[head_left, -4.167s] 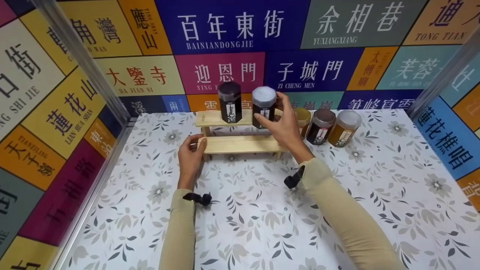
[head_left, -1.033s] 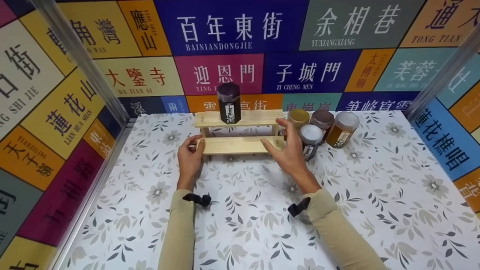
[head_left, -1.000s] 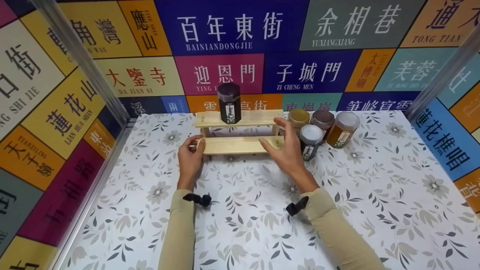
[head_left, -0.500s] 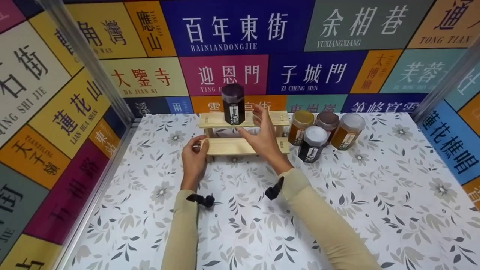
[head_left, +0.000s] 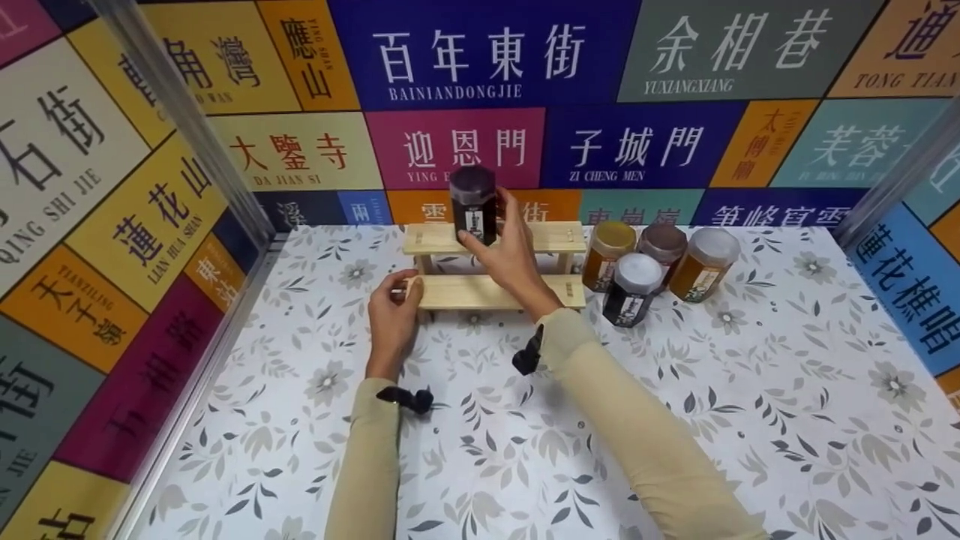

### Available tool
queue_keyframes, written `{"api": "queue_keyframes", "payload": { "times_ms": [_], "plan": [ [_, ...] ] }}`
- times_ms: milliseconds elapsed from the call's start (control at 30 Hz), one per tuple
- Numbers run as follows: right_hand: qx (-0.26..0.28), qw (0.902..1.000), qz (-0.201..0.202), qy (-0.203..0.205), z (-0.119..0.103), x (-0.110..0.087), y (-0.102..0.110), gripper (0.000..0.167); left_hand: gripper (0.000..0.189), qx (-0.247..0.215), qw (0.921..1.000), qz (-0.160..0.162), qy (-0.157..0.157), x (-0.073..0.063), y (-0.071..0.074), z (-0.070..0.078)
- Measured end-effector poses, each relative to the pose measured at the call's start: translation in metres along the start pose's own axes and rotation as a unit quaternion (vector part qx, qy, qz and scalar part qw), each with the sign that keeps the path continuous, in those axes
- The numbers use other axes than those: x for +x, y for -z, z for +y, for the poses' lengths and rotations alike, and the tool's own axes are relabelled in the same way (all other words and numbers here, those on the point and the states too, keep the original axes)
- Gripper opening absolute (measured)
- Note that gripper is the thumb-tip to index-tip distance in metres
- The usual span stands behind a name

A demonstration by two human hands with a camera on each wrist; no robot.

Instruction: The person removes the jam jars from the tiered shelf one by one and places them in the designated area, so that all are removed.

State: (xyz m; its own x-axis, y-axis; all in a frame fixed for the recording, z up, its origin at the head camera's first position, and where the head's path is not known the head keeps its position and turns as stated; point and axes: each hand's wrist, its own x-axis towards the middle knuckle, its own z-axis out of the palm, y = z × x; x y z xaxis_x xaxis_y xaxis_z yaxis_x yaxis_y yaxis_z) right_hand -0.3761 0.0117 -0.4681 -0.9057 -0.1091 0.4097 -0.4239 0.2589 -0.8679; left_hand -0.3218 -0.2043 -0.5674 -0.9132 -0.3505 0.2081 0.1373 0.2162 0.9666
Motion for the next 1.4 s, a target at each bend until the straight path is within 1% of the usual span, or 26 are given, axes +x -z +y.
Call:
{"api": "queue_keyframes", "payload": {
  "times_ms": [133, 267, 400, 533, 767, 900, 1067, 1133, 1233, 1400],
  "plan": [
    [-0.015, 0.9998, 0.011, 0.001, 0.001, -0.001, 0.003, 0.089, 0.023, -0.002, 1.0, -0.006, 0.001, -0.001, -0.003, 0.001],
    [-0.024, 0.9995, 0.019, 0.008, 0.002, -0.005, 0.006, 0.087, 0.023, 0.002, 0.9999, -0.008, -0.014, -0.001, -0.004, -0.001],
    [-0.03, 0.9991, 0.027, 0.013, 0.0, -0.011, 0.009, 0.084, 0.023, 0.002, 0.9998, -0.009, -0.02, -0.001, -0.004, -0.002],
    [-0.029, 0.9989, 0.033, 0.016, -0.001, -0.018, 0.013, 0.083, 0.025, 0.005, 0.9997, -0.012, -0.02, 0.0, -0.002, -0.002],
    [-0.042, 0.9978, 0.051, 0.008, -0.005, -0.035, 0.024, 0.088, 0.026, 0.01, 0.9998, -0.01, -0.015, -0.002, 0.0, -0.001],
    [-0.03, 0.9974, 0.064, 0.015, -0.004, -0.047, 0.031, 0.09, 0.028, 0.012, 0.9998, -0.01, -0.014, -0.002, 0.001, -0.002],
    [-0.022, 0.9969, 0.069, 0.03, -0.001, -0.058, 0.039, 0.089, 0.029, 0.019, 0.9996, -0.007, -0.02, -0.001, 0.004, -0.004],
    [-0.021, 0.9968, 0.068, 0.035, 0.0, -0.061, 0.043, 0.087, 0.028, 0.023, 0.9995, -0.002, -0.022, 0.0, 0.005, -0.004],
    [-0.019, 0.9959, 0.08, 0.038, -0.001, -0.067, 0.052, 0.085, 0.027, 0.029, 0.9993, -0.005, -0.024, 0.0, 0.004, -0.003],
    [0.007, 0.9948, 0.098, 0.029, -0.001, -0.084, 0.075, 0.083, 0.027, 0.034, 0.999, -0.012, -0.028, 0.0, 0.002, -0.002]
  ]
}}
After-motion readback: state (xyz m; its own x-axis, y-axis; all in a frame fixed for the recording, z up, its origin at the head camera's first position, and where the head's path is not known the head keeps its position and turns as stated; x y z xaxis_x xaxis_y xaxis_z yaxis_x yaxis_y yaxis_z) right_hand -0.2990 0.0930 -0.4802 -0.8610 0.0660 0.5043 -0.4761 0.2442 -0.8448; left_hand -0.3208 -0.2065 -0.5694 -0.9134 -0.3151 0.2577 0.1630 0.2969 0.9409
